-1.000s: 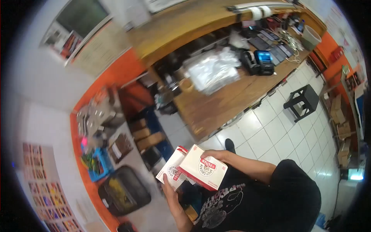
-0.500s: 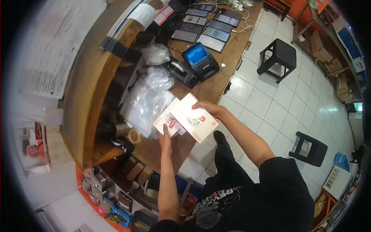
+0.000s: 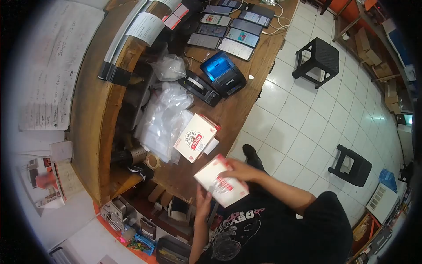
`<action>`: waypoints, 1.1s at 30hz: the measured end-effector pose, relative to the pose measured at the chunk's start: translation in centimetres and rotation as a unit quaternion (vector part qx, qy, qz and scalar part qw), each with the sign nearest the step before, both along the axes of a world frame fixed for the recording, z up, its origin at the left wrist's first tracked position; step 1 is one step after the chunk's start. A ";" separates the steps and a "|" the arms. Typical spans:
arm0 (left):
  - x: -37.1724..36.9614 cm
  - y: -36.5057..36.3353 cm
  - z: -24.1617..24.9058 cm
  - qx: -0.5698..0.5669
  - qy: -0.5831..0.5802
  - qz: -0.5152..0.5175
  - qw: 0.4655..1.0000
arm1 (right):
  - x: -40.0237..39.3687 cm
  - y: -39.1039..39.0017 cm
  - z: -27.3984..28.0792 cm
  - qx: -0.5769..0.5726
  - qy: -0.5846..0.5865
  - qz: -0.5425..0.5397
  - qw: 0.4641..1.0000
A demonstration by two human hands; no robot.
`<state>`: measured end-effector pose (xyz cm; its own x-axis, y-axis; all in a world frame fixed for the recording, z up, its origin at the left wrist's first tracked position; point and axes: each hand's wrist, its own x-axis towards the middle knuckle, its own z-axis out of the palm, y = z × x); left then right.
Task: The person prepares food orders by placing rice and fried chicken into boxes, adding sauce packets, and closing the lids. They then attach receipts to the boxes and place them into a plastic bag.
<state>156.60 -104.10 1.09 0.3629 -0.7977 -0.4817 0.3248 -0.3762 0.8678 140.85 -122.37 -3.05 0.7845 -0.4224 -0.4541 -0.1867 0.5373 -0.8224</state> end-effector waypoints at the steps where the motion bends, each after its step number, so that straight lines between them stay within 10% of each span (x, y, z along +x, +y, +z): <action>1: 0.4 0.7 0.1 0.075 0.026 0.037 0.996 | 1.5 0.3 2.5 -0.005 0.034 0.044 0.998; 4: 3.4 3.5 -0.8 0.171 0.084 0.244 0.951 | 7.2 5.3 -0.8 -0.051 -0.012 0.086 0.995; 9: 8.5 5.0 2.1 0.185 0.033 0.232 0.954 | 12.1 6.5 0.1 0.190 -0.129 0.156 0.961; 16: 16.8 11.9 -2.0 0.107 0.030 0.267 0.957 | 16.5 8.5 -3.7 0.148 -0.251 0.137 0.947; 21: 20.6 10.8 -2.2 0.139 -0.081 0.171 0.972 | 14.8 9.0 -7.4 -0.115 -0.020 0.092 0.989; 23: 20.6 7.0 -1.4 0.163 -0.119 0.064 0.977 | 13.2 9.3 -9.2 -0.322 0.236 0.146 0.905; 28: 18.8 1.7 -3.5 0.112 -0.102 -0.057 0.987 | 12.8 8.1 -7.0 -0.318 0.240 0.114 0.910; 30: 18.7 1.0 -5.7 0.116 -0.075 -0.032 0.990 | 13.1 6.9 -6.2 -0.139 0.220 0.152 0.954; 33: 19.5 2.4 -6.8 0.129 -0.242 -0.060 0.960 | 12.7 7.2 -9.0 -0.275 0.205 0.164 0.925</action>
<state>176.13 -101.67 -5.70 0.5068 -0.7246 -0.4670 -0.1518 -0.6082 0.7791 153.50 -115.19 -12.08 0.7207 -0.4476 -0.5293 -0.6227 -0.0825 -0.7781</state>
